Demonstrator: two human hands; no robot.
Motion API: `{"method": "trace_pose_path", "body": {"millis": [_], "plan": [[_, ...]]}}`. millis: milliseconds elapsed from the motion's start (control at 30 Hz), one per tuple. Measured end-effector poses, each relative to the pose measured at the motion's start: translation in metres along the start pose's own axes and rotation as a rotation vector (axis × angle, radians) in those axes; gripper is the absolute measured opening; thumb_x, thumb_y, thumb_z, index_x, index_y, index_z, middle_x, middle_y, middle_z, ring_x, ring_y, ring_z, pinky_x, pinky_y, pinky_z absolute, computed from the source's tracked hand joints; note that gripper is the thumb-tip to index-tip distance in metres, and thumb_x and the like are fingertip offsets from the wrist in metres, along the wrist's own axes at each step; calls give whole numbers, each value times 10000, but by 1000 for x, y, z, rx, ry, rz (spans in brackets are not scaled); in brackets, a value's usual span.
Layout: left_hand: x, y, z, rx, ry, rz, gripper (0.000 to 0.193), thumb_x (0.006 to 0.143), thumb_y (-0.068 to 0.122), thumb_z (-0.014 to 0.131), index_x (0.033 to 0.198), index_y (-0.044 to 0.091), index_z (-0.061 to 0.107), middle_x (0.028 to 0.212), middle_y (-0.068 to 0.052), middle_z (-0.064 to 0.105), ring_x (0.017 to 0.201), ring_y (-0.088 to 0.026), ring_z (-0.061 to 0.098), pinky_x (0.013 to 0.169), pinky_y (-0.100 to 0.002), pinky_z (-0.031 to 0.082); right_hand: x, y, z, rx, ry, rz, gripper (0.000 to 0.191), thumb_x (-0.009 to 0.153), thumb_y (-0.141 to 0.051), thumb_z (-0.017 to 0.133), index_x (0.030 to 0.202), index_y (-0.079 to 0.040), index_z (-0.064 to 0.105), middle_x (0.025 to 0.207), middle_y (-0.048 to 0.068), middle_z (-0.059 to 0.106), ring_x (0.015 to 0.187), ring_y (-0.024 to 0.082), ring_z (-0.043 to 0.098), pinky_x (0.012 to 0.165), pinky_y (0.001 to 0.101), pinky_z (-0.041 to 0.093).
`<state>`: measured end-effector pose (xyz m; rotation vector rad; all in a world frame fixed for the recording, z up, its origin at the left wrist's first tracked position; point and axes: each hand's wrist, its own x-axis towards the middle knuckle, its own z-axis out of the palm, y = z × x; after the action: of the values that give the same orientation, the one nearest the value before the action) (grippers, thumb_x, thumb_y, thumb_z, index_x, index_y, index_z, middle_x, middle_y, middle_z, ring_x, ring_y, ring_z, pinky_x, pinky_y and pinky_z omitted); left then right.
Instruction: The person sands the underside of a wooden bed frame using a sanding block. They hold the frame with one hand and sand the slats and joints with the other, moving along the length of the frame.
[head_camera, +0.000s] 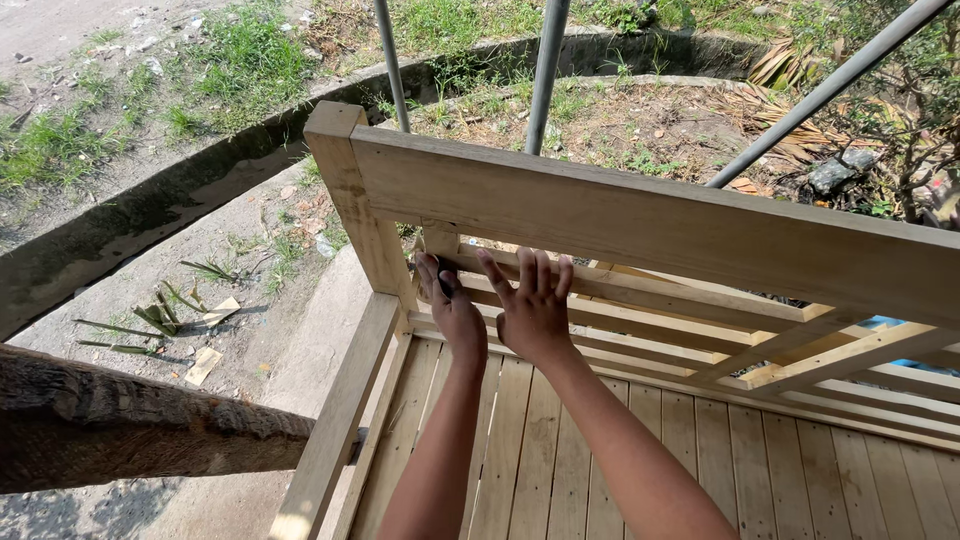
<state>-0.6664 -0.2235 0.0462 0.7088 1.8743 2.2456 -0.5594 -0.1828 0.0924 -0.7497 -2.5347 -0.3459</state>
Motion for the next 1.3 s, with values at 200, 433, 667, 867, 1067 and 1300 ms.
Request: {"method": "trace_pose_path", "body": {"millis": [200,433,667,867,1067,1300], "plan": [[7,15,6,-256,48,7,541,1132,277,374,1605,20,318,1728,-94,183,1589,-254,187,1266,-386,246,2,-1,-5,101,-16,8,1043,707,-112,714,1621,-295,246,1422,243,370,1348,429,324,1118,702,172],[8,21,1,-350,61,-77,519,1121,261,384,1566,-7,384,1728,-89,237,1583,-205,250,1235,-344,310,2,-1,-5,87,0,7,1036,708,-67,675,1623,-294,246,1418,235,381,1331,428,357,1127,691,180],[15,17,-2,-577,34,-250,546,1121,314,372,1572,7,406,1588,-176,477,1430,-267,483,1165,-367,413,4,-1,0,47,11,15,1017,714,-55,663,1612,-321,266,1403,202,403,1329,403,367,1131,680,177],[11,33,0,-156,86,-32,586,1115,366,334,1593,28,335,1631,-124,387,1455,-233,419,1159,-348,371,0,0,3,125,19,2,1000,711,-101,683,1599,-286,263,1382,277,393,1311,450,355,1090,712,168],[7,31,1,-344,61,-155,559,1116,344,353,1579,32,379,1592,-136,467,1439,-240,489,1169,-359,415,-2,2,13,30,39,-6,977,740,-78,668,1603,-313,273,1373,237,409,1315,422,374,1093,703,189],[11,11,-3,-299,73,-86,534,1131,309,357,1574,12,389,1608,-153,447,1455,-241,444,1186,-361,367,-2,2,15,1,86,-5,983,776,-53,659,1630,-316,251,1411,208,404,1340,408,373,1122,695,197]]}}
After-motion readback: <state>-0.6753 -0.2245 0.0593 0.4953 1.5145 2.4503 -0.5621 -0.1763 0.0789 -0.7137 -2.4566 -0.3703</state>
